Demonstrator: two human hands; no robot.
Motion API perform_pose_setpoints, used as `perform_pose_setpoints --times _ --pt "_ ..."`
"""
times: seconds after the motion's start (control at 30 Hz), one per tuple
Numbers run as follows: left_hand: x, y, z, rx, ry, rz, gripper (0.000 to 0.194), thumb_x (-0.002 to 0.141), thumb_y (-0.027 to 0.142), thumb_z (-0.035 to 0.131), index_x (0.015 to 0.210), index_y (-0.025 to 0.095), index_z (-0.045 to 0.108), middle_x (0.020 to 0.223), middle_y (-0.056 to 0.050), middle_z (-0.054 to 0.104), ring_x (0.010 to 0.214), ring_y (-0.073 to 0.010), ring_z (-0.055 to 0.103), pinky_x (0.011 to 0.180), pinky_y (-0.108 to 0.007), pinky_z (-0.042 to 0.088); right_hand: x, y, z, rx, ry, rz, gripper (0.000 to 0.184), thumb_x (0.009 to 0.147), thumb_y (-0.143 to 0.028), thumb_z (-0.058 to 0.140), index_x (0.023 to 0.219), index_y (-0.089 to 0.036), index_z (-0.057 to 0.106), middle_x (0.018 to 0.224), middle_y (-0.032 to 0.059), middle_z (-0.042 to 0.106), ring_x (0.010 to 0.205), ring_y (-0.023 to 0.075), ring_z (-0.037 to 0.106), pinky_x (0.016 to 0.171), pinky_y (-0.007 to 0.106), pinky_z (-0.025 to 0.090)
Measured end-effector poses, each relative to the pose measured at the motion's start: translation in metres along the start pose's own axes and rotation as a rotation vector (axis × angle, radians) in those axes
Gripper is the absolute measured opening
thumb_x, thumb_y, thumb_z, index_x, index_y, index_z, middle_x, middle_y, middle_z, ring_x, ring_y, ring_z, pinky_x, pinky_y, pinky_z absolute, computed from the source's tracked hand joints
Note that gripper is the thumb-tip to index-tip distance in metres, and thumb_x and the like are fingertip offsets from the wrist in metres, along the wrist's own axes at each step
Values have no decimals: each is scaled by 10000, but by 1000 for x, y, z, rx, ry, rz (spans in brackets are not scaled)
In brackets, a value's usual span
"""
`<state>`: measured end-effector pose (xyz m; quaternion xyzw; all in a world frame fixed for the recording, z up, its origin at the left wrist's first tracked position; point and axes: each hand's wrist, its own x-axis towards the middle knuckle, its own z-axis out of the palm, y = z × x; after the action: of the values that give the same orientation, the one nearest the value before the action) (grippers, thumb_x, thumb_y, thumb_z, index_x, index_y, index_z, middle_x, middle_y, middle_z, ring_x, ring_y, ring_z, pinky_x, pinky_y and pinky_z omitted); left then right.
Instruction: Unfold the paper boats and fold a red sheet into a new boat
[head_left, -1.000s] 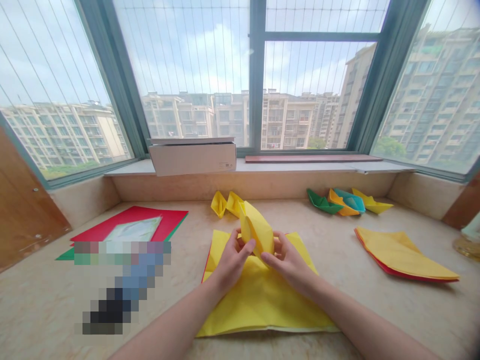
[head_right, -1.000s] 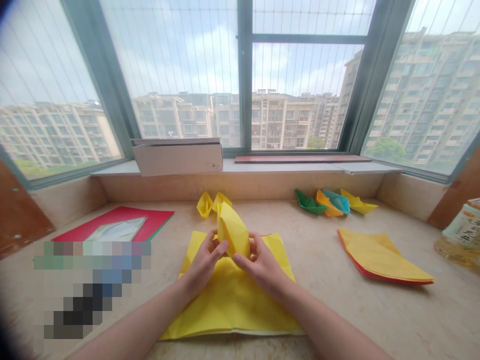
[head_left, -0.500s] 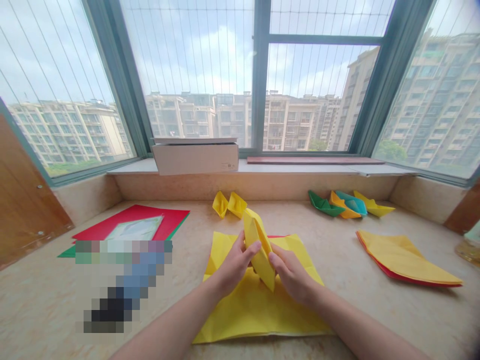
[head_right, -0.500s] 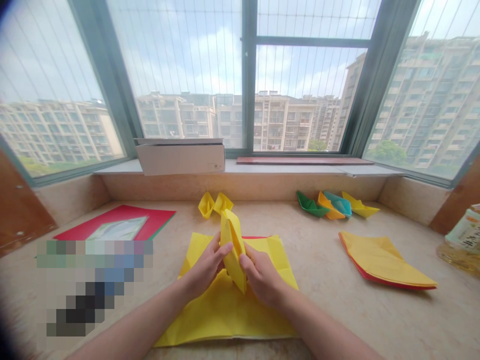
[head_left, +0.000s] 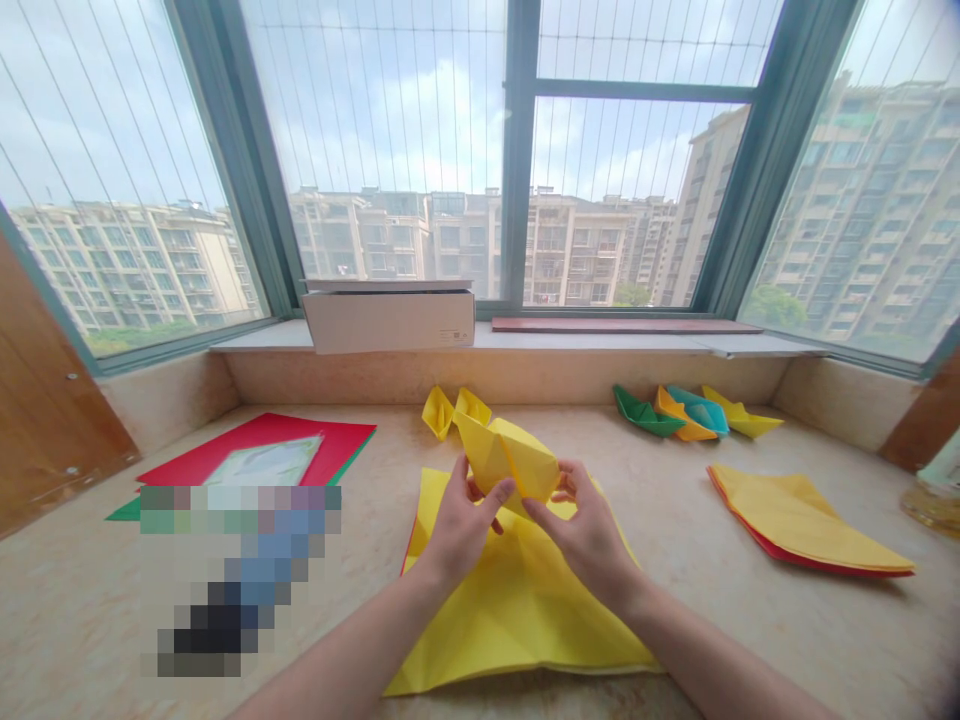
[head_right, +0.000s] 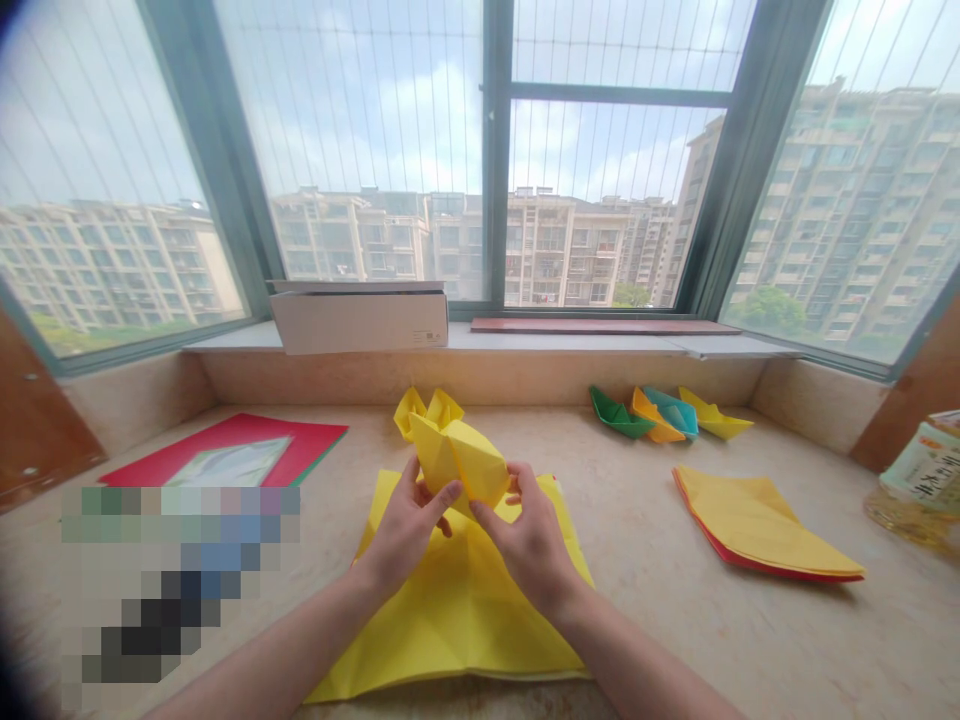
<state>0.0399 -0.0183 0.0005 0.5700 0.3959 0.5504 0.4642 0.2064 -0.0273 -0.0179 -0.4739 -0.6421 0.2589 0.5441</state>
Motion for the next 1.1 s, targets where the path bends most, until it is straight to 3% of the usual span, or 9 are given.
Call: perform_pose_setpoints --times 0.13,0.27,0.47,0.7,0.8,0.93,1.03,1.1 --pt "-3 -5 1 149 42 89 438 812 418 698 1137 242 463 1022 -31 700 820 -188 687 481 -216 538 2 -1 -5 -126 18 -26 295 789 -465 712 933 -224 621 922 36 723 846 230 648 792 372 490" --pt "-5 -9 -1 262 9 238 329 839 354 678 1071 246 472 1059 -28 717 864 -184 704 598 -245 573 5 1 -11 -177 1 -101 222 809 -431 709 877 -225 665 861 25 724 774 224 643 697 328 471" --pt "-1 -7 -8 259 -24 200 356 897 363 600 1214 268 470 1162 -61 701 984 -217 692 569 -248 557 6 -2 -15 -223 -1 -140 166 849 -348 659 969 -233 669 879 26 735 751 224 654 668 307 467" --pt "1 -9 -10 295 103 230 283 878 394 634 1106 231 590 989 -48 719 919 -206 681 677 -278 541 0 -7 -13 -176 25 -172 274 848 -331 637 1098 -222 607 970 52 735 831 244 682 709 316 513" --pt "-2 -8 -11 322 116 325 226 867 356 656 1044 221 615 995 -54 703 933 -205 665 764 -304 530 0 -6 -14 -136 28 -178 307 867 -344 615 1143 -214 584 996 68 733 853 248 689 720 318 529" --pt "-11 -4 -9 215 -68 468 137 866 290 659 979 221 625 1292 -91 596 1216 -251 553 1021 -388 429 2 -1 -14 -68 22 -163 365 920 -355 547 1258 -220 514 1086 80 714 926 245 684 755 321 541" --pt "-15 -3 -4 32 -208 352 119 895 323 620 941 214 609 1309 -102 576 1196 -260 564 953 -369 472 3 5 -11 -86 -7 -158 309 948 -369 500 1215 -221 549 1037 79 717 904 247 681 771 337 543" --pt "-15 -4 -2 -24 -220 277 135 891 335 628 898 203 605 1201 -99 620 1112 -244 597 883 -337 492 1 8 -9 -111 -24 -187 281 963 -380 467 1160 -222 590 1001 81 714 892 250 677 796 355 541"
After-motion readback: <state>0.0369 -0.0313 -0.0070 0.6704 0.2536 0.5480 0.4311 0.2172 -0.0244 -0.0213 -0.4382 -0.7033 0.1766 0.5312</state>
